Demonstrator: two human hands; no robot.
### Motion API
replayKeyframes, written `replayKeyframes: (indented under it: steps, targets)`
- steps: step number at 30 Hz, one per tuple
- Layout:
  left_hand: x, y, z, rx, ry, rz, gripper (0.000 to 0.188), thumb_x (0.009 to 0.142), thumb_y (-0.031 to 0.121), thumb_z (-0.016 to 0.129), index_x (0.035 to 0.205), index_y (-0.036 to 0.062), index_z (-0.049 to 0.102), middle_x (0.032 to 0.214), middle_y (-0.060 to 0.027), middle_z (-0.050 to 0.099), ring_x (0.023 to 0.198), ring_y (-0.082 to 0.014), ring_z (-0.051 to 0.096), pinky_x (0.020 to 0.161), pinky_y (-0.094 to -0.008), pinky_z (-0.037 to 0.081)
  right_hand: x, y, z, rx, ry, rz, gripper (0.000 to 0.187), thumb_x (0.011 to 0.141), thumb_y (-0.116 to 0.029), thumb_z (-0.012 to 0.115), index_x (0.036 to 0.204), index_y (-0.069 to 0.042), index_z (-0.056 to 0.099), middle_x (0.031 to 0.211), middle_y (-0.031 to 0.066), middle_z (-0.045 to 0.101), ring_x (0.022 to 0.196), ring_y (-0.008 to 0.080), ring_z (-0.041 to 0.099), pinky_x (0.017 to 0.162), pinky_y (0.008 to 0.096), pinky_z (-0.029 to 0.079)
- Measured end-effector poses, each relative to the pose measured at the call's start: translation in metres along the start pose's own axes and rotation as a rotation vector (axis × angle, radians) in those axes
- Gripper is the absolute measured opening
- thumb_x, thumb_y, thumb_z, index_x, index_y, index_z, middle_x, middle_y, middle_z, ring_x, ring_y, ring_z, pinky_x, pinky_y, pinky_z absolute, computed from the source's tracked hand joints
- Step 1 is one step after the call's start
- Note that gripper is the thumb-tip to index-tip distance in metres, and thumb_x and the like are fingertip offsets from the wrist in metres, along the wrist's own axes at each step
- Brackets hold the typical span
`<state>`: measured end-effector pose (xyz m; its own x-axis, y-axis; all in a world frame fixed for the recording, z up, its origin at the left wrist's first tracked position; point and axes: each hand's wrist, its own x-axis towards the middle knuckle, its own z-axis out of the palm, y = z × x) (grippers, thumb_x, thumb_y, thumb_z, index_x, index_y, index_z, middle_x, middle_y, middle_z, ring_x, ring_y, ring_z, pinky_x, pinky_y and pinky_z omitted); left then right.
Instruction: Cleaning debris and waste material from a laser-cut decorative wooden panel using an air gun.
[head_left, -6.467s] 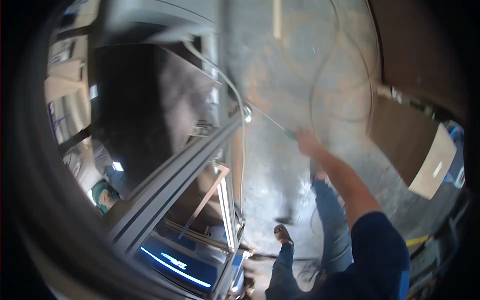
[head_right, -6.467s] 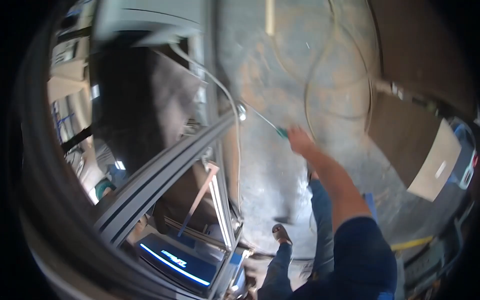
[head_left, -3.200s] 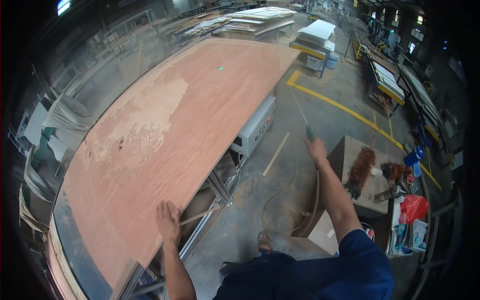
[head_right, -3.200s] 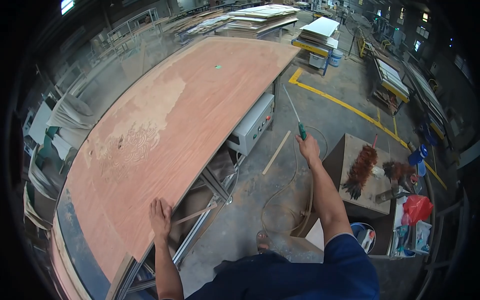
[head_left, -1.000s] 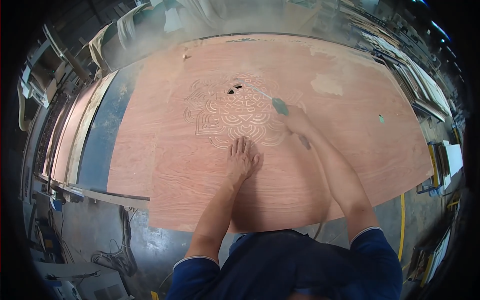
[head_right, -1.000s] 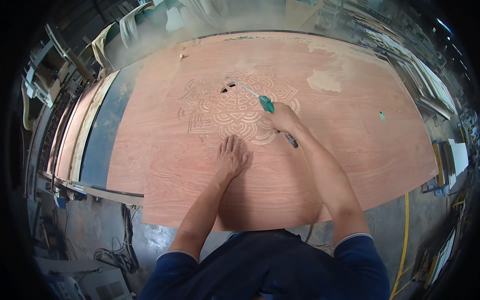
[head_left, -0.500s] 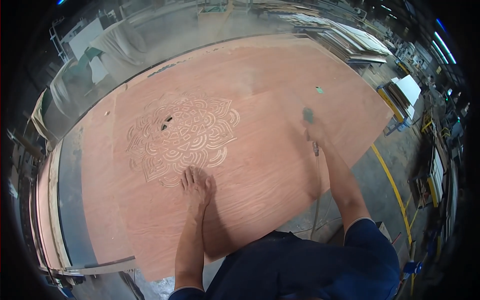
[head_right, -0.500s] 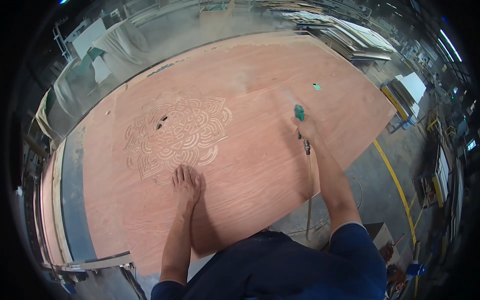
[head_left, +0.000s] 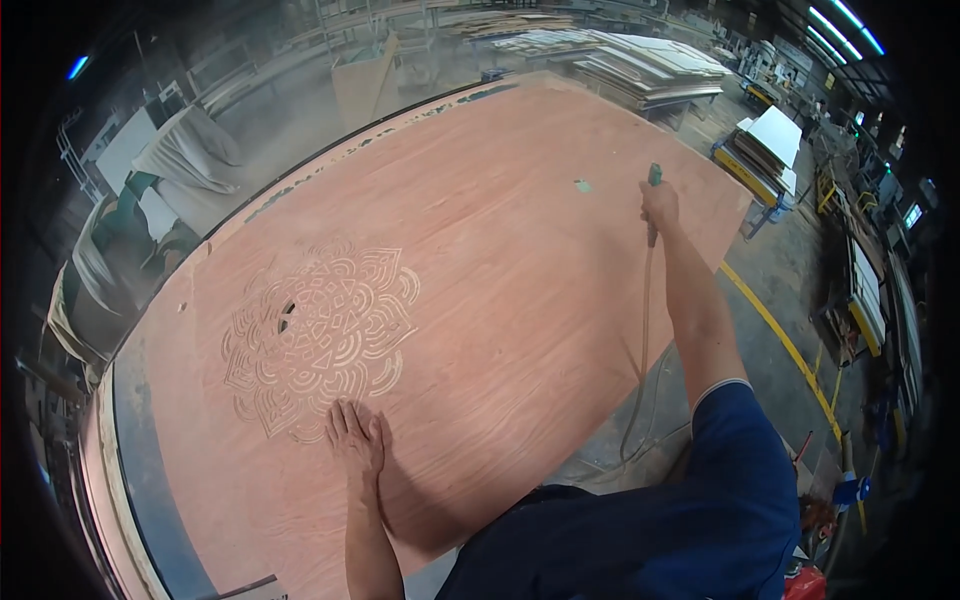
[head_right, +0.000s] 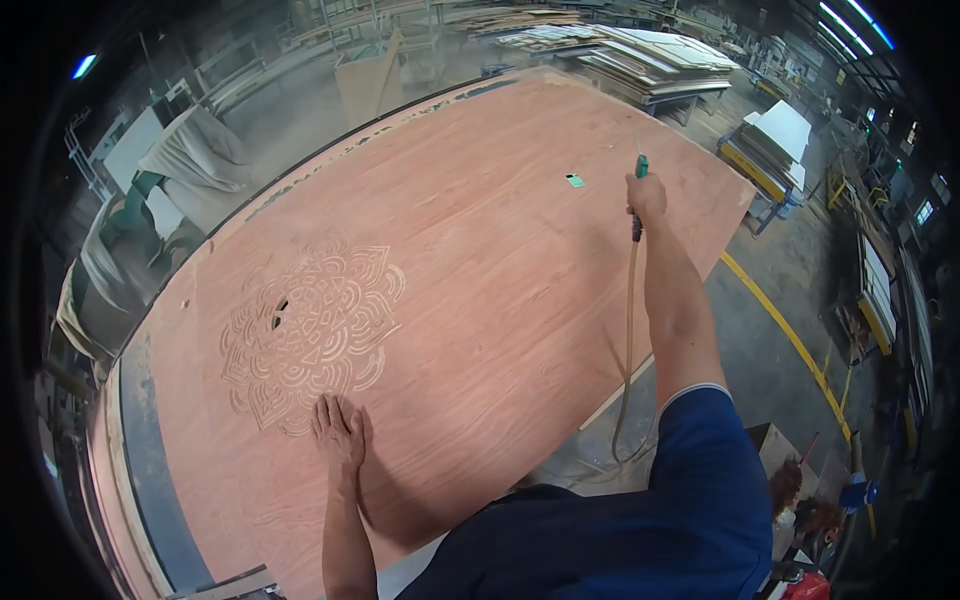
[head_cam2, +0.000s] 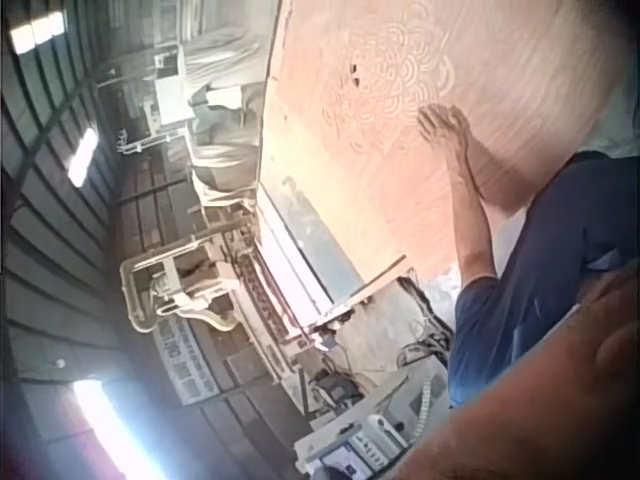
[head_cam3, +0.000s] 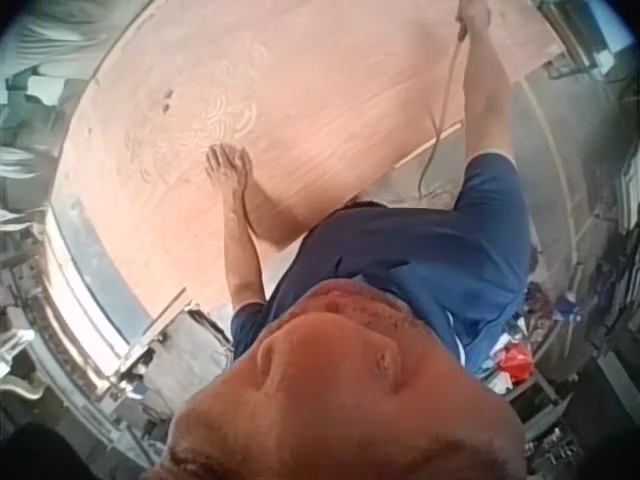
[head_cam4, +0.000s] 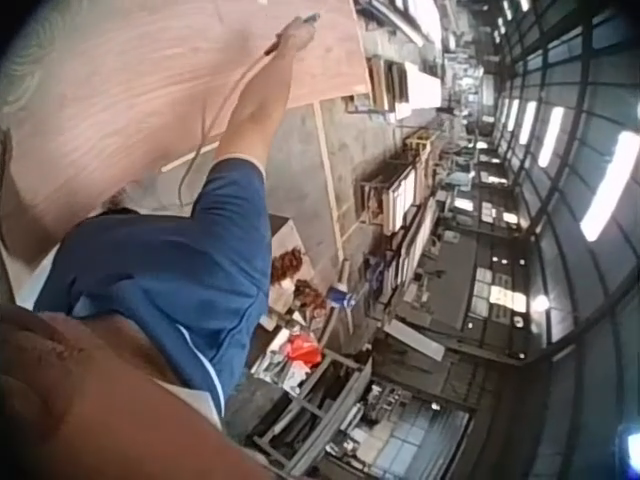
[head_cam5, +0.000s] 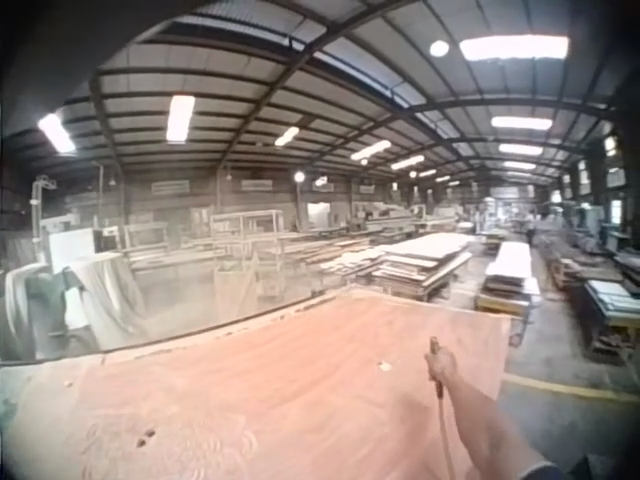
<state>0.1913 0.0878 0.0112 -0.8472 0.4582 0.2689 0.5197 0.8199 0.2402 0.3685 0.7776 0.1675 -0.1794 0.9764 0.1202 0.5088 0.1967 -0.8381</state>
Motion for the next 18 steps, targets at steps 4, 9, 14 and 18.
replayKeyframes:
  steps: [4,9,14,18]
  targets:
    - [-0.002,-0.001,-0.003,0.035,-0.012,0.011,0.060,0.098,0.035,0.060,0.146,-0.0009,0.052,0.155,-0.0256,0.045,0.145,-0.0454,0.039,0.121,-0.0547,0.029,0.055,0.034,-0.031,-0.085,0.131,0.110,0.036,0.097,-0.030,0.064,0.085,0.003,0.061,0.064,0.0111,0.062,0.050,0.0252,0.064,0.047,0.0397,0.052]
    - [-0.001,0.002,-0.007,0.065,-0.021,0.003,0.061,0.099,0.035,0.058,0.147,-0.0013,0.051,0.155,-0.0254,0.045,0.145,-0.0449,0.039,0.122,-0.0533,0.029,0.098,0.061,-0.042,0.052,0.049,0.133,0.035,0.097,-0.032,0.067,0.092,0.002,0.061,0.063,0.0108,0.061,0.050,0.0250,0.063,0.047,0.0399,0.052]
    - [0.003,0.008,-0.007,0.045,-0.043,-0.019,0.061,0.098,0.035,0.059,0.148,-0.0002,0.051,0.156,-0.0240,0.045,0.146,-0.0443,0.037,0.122,-0.0537,0.029,0.075,0.006,0.009,0.187,-0.148,-0.024,0.030,0.099,-0.028,0.064,0.088,0.000,0.061,0.063,0.0110,0.060,0.049,0.0239,0.063,0.047,0.0382,0.052]
    - [0.002,0.007,-0.011,0.050,-0.053,-0.008,0.060,0.100,0.035,0.057,0.147,-0.0013,0.051,0.156,-0.0246,0.045,0.146,-0.0443,0.038,0.122,-0.0525,0.030,0.074,0.032,-0.008,0.091,-0.188,-0.007,0.032,0.098,-0.029,0.065,0.093,0.001,0.060,0.063,0.0108,0.060,0.048,0.0241,0.062,0.045,0.0388,0.051]
